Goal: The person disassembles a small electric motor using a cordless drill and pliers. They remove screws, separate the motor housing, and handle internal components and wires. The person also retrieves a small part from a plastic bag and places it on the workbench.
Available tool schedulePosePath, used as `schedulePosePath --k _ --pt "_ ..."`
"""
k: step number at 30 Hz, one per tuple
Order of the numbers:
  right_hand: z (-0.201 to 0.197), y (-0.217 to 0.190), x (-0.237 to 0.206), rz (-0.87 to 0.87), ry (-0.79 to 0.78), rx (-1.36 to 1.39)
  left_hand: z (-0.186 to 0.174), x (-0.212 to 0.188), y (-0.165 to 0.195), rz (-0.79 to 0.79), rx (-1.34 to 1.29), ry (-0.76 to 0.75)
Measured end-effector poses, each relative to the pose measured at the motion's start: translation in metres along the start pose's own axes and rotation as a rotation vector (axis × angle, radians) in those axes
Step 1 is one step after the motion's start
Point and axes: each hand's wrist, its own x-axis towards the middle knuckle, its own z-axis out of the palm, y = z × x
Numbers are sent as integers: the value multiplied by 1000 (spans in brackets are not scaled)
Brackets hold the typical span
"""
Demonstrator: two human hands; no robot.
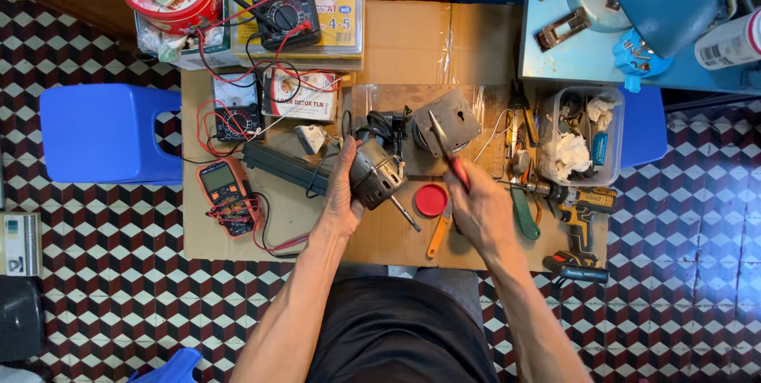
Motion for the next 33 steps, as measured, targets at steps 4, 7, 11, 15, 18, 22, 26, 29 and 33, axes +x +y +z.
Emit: schedulePosePath --k 4,7,11,15,18,22,26,29,33 --pt "15 11 49 -123 119 -448 7 -7 0 -88 -57 -42" --pt "20 13 57 -313 164 -474 10 -10 0 -114 -98 -72" --pt "15 10 14 -295 193 -270 12 -8 -2 -97 -181 -67" --pt "26 -9 -45 115 -80 168 10 -7 -4 -103 -222 -54" --pt "37 -18 -64 133 -45 151 10 -8 -8 -96 -217 -46" --pt "42 -8 -62 -142 81 35 8 -11 -9 -85 -187 -44" --pt "45 11 -63 276 -197 242 5 -14 -8 -83 -176 -64" --pt "52 19 -64 658 -251 838 4 -16 -7 -96 -193 -71" --pt "51 17 -66 576 -249 745 7 -19 -8 -100 -169 -71"
